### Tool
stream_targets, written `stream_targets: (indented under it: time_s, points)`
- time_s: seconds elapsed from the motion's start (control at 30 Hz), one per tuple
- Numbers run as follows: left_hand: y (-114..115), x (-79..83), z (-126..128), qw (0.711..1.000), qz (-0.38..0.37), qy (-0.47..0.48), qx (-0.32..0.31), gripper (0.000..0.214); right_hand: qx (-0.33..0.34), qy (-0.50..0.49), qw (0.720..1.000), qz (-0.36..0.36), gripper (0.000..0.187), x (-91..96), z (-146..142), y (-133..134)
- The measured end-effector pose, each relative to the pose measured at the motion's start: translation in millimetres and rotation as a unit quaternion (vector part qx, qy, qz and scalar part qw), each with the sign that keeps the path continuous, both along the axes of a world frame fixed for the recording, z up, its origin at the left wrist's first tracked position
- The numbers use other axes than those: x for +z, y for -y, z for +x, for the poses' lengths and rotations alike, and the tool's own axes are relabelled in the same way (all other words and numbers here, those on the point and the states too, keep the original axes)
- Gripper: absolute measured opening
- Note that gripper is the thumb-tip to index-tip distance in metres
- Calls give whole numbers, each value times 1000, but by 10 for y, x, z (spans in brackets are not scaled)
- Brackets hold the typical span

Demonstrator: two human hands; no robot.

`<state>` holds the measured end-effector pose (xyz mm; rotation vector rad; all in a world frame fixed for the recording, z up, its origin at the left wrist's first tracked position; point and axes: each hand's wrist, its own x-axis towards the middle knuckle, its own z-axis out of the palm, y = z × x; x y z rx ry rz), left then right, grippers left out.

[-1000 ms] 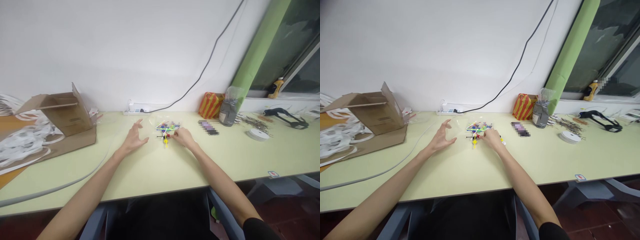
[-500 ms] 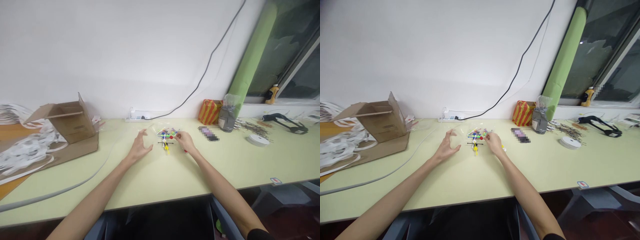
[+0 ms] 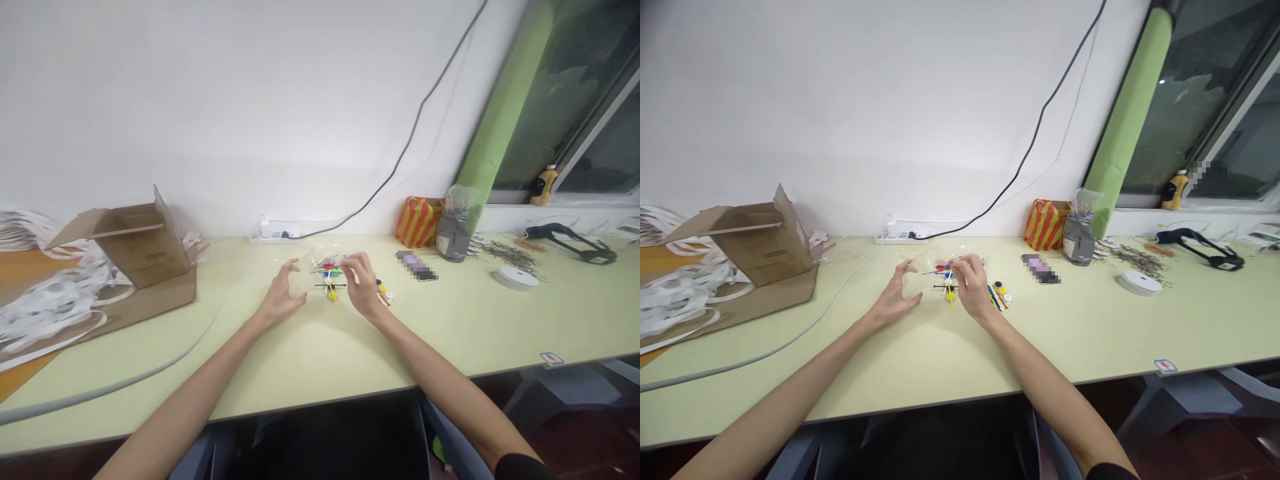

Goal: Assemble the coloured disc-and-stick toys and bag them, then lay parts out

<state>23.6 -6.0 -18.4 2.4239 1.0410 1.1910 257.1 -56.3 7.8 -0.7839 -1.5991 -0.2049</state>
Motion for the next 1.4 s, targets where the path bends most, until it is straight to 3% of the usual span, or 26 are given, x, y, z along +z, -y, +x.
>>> stream_targets:
  time_s: [0.17,0.3,0.4,0.47,0.57,0.63,0.73,0.87,0.97,1.13,1.2,1.33,1.4]
  points:
    - [8,-13,56,995,-52,62,-61,81,23,85,996,-21,20,-54,-197,29]
    - [-15,9,32,990,-91,108,-27,79,-61,99,985,-131,33,-44,-91,-32]
    - [-50,20,-17,990,-89,109,-8,78,-145,198,933,-265,22,-86,63,-110]
    - [-75,9,-37,989,-90,114,-7,78,-163,259,889,-340,15,-136,147,-155]
    - [-102,-26,-38,988,-102,113,-9,81,-160,276,865,-387,18,-185,217,-209]
    - [-106,-46,-30,988,-114,100,-16,85,-158,258,872,-386,18,-178,238,-240]
    - [-96,-57,-21,989,-124,79,-32,89,-144,185,908,-348,18,-110,265,-264]
    - [-65,-47,-17,988,-132,66,-46,92,-139,31,966,-215,21,15,278,-204]
    - [-14,-26,3,988,-132,54,-58,93,-100,-22,985,-138,23,59,216,-116]
    - [89,3,74,982,-147,48,-112,95,24,81,990,-109,19,-11,-37,-20]
    - [98,-4,89,979,-156,52,-121,95,43,114,986,-111,21,-34,-120,-8]
    - [41,-34,68,985,-134,61,-86,93,-30,87,983,-162,30,-23,-91,-41]
    - [-1,-46,48,987,-128,67,-67,93,-72,127,961,-233,25,-27,16,-91]
